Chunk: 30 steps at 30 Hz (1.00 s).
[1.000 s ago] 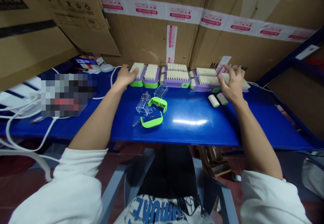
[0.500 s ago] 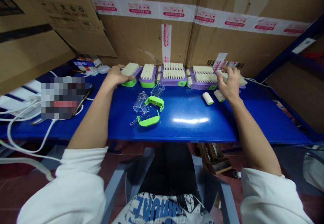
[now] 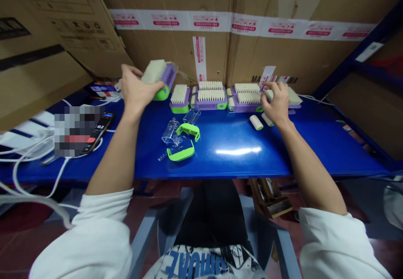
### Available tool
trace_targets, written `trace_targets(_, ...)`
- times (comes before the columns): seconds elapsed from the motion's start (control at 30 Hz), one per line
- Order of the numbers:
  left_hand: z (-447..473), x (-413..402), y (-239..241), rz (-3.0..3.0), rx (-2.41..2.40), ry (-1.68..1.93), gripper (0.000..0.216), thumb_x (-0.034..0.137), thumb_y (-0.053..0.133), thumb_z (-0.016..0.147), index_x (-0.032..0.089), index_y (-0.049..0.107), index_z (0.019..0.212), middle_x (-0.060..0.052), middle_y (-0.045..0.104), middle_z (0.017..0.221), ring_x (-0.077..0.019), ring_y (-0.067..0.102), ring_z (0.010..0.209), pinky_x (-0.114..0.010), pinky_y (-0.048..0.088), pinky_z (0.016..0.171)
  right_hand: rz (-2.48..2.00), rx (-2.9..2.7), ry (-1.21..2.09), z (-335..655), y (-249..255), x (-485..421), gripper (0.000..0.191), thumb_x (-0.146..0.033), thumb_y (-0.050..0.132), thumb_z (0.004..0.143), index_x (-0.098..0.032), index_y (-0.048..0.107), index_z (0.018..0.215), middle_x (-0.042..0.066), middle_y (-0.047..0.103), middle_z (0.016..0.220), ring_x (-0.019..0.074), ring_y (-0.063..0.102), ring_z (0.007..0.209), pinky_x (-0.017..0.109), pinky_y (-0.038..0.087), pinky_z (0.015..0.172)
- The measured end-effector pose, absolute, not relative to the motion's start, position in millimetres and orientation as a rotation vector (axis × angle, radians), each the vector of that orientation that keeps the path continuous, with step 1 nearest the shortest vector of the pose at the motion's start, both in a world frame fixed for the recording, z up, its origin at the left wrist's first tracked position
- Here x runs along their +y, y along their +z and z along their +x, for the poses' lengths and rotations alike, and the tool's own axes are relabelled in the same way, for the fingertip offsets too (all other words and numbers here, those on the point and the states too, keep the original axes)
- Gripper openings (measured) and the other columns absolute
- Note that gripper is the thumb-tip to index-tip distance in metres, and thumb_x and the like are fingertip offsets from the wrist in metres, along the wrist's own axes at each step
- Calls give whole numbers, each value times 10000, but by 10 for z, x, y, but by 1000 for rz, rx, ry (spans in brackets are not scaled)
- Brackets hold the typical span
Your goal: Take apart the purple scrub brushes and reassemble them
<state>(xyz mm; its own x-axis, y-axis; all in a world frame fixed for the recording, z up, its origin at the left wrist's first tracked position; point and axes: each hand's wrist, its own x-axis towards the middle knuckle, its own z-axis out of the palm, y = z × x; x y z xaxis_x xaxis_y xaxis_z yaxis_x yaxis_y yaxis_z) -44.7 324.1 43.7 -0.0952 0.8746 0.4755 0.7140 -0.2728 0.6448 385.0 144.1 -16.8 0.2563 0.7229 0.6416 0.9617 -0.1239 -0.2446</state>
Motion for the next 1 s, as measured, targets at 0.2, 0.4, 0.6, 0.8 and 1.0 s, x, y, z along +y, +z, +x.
trace_targets(0.2,396,3165,658,2135,1506,1085,698,399,1099,776,136,682,1271,-167,791,1424,-499,633,1573,-642,467,1303,-1916,-1553,-533,3934,-206,1467,565,-318,485,1069,-304,721,1582,178,771,1372,438,677,1395,744,574,1235)
trace_targets(0.4,1082,3203,537,2100,1471,1023,1200,290,1160,662,-32,510,1618,-367,638,1627,-635,473,1689,-705,352,1446,-1944,-1539,-489,3983,-173,1441,618,-292,465,1082,-297,661,1668,190,746,1446,455,629,1477,737,536,1266)
trace_targets(0.6,1220,3271,382,2148,1497,940,1298,374,1137,725,-18,430,1741,-376,632,1646,-657,485,1674,-765,313,1443,-1927,-1557,-430,3939,-148,1421,612,-275,463,1076,-312,672,1651,178,747,1437,449,627,1465,718,535,1273)
trace_targets(0.8,1120,3126,508,2257,1467,713,1454,685,1130,669,49,424,1770,-338,623,1700,-662,474,1682,-788,322,1429,-1844,-1557,-343,3948,-208,1465,592,-301,499,1069,-332,683,1631,172,763,1446,473,614,1466,767,476,1306)
trace_targets(1.0,900,3030,609,2276,1431,713,1331,917,852,887,172,332,1860,-243,557,1820,-583,484,1708,-690,374,1418,-1710,-1522,-398,4066,-303,1557,440,-234,640,980,-289,762,1399,149,777,1275,424,675,1324,687,569,1220)
